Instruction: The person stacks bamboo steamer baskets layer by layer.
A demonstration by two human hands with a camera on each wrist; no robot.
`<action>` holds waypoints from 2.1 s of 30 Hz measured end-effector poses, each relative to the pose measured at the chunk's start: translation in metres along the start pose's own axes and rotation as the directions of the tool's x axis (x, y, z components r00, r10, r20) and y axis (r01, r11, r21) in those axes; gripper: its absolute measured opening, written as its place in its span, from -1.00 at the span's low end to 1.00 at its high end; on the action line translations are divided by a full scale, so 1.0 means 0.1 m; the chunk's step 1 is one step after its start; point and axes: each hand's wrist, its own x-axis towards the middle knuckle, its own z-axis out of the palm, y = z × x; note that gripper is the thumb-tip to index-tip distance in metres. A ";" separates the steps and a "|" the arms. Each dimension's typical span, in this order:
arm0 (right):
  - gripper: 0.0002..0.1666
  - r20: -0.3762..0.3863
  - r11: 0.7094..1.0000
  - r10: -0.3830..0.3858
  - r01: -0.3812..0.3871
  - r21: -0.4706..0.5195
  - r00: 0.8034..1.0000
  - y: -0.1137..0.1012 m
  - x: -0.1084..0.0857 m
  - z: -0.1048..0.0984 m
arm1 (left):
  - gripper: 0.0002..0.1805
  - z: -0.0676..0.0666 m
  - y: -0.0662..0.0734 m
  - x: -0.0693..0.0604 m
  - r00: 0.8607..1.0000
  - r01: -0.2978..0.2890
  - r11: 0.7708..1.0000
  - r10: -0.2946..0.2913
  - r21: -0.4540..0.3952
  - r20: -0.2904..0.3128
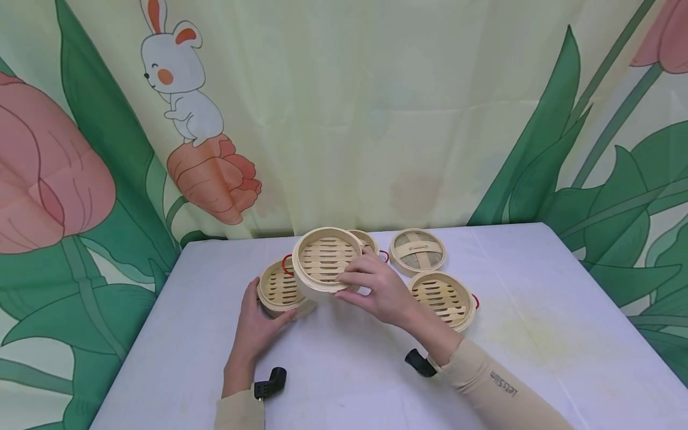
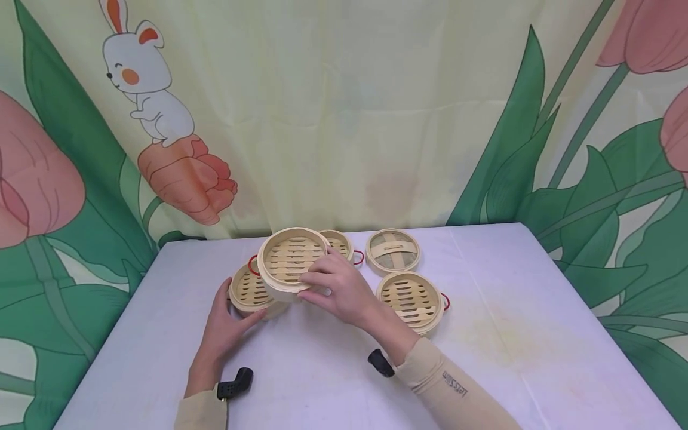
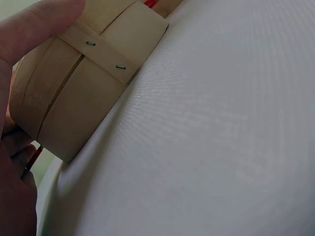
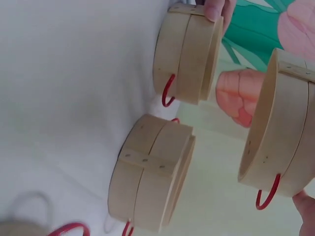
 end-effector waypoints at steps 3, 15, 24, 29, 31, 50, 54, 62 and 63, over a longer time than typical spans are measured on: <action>-0.68 0.002 1.000 0.029 -0.029 -0.002 1.000 0.02 0.06 0.08 | 0.27 -0.01 0.00 -0.01 1.000 0.010 1.000 -0.010 -0.003 0.000; -0.72 0.002 0.999 0.043 -0.043 -0.025 0.999 0.12 0.20 0.39 | 0.23 -0.01 0.00 0.00 1.000 -0.011 0.999 0.010 -0.033 -0.005; -0.73 0.045 0.999 0.007 -0.006 -0.031 0.999 0.13 0.29 0.64 | 0.23 0.02 -0.04 0.01 0.999 -0.037 0.997 0.036 -0.065 -0.021; -0.73 0.060 0.999 -0.009 0.012 -0.053 0.998 0.12 0.32 0.75 | 0.25 0.02 -0.05 0.01 0.999 -0.036 0.996 0.034 -0.080 -0.026; -0.72 0.069 0.998 -0.018 0.022 -0.055 0.997 0.12 0.32 0.78 | 0.26 0.03 -0.05 0.01 0.999 -0.029 0.996 0.027 -0.078 -0.030; -0.76 0.130 0.995 0.000 0.012 -0.097 0.992 0.06 0.23 0.96 | 0.32 0.03 -0.05 -0.02 0.999 -0.032 0.997 0.030 -0.067 -0.037; -0.75 0.125 0.993 0.006 0.008 -0.114 0.992 0.05 0.23 0.99 | 0.33 0.03 -0.05 -0.02 0.999 -0.031 0.998 0.029 -0.052 -0.043; -0.75 0.133 0.993 0.031 -0.016 -0.117 0.991 0.04 0.22 1.02 | 0.32 0.04 -0.05 -0.02 0.997 -0.053 0.998 0.051 -0.036 -0.053; -0.76 0.135 0.993 0.033 -0.018 -0.114 0.990 0.04 0.22 1.02 | 0.32 0.04 -0.05 -0.03 0.997 -0.053 0.998 0.051 -0.034 -0.052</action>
